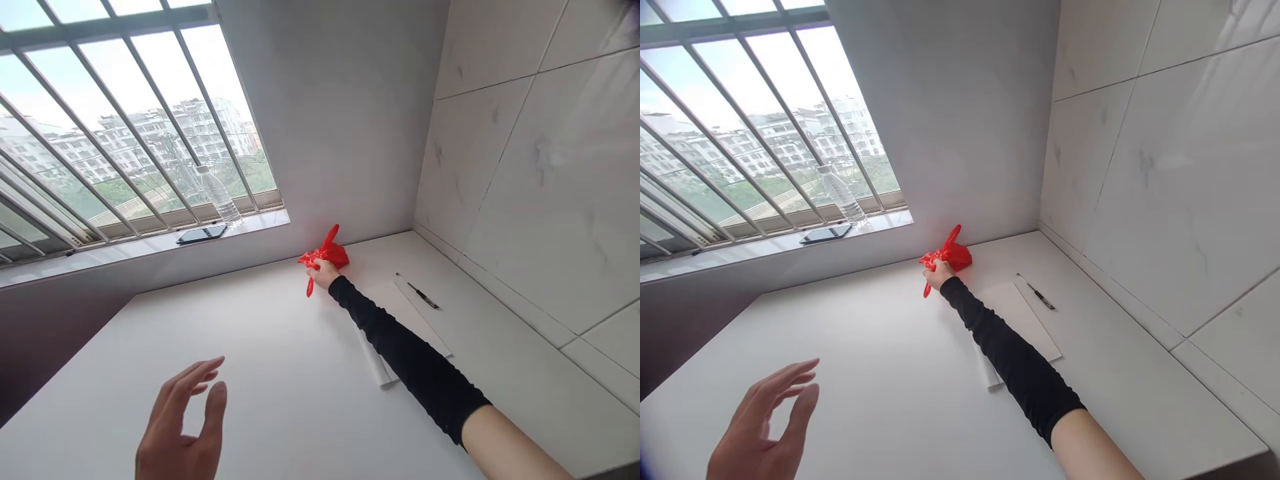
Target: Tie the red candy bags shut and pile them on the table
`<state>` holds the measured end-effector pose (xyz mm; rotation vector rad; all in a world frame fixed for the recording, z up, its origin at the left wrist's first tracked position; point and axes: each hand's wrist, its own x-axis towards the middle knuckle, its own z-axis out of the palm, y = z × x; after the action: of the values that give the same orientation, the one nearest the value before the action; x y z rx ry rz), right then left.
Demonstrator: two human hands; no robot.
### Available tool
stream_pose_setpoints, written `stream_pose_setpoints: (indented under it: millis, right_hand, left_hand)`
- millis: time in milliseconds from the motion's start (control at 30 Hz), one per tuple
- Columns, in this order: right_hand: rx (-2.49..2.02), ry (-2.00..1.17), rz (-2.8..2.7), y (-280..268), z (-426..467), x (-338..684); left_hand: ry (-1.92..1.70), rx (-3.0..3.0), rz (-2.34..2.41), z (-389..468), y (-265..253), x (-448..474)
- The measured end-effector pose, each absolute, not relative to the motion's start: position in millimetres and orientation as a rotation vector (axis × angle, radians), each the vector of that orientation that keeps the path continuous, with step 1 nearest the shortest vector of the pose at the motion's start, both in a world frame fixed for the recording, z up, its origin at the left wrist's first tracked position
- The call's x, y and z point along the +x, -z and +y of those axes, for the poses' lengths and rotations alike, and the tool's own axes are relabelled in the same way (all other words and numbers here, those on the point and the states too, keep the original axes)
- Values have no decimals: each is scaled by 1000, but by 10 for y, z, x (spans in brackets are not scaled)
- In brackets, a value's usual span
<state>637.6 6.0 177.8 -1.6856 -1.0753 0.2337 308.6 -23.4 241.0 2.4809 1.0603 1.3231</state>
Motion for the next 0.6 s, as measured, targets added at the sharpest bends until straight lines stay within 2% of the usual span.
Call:
stream_pose_setpoints:
  millis: [200, 300, 467, 600]
  right_hand:
    - [-1319, -656, -1144, -1833, -600, 5448]
    - [-1060, -835, -1305, -1963, -969, 5345]
    - [-1257, -412, -1424, -1936, -1064, 5574]
    - [-1357, -321, -1635, -1631, -863, 5443]
  left_hand:
    - [-941, 2429, 913, -158, -2060, 3495]
    - [-794, 2421, 934, -111, -1889, 3520]
    - [-723, 2408, 986, -103, -1757, 3357]
    - [-701, 2485, 943, -140, -1735, 3309]
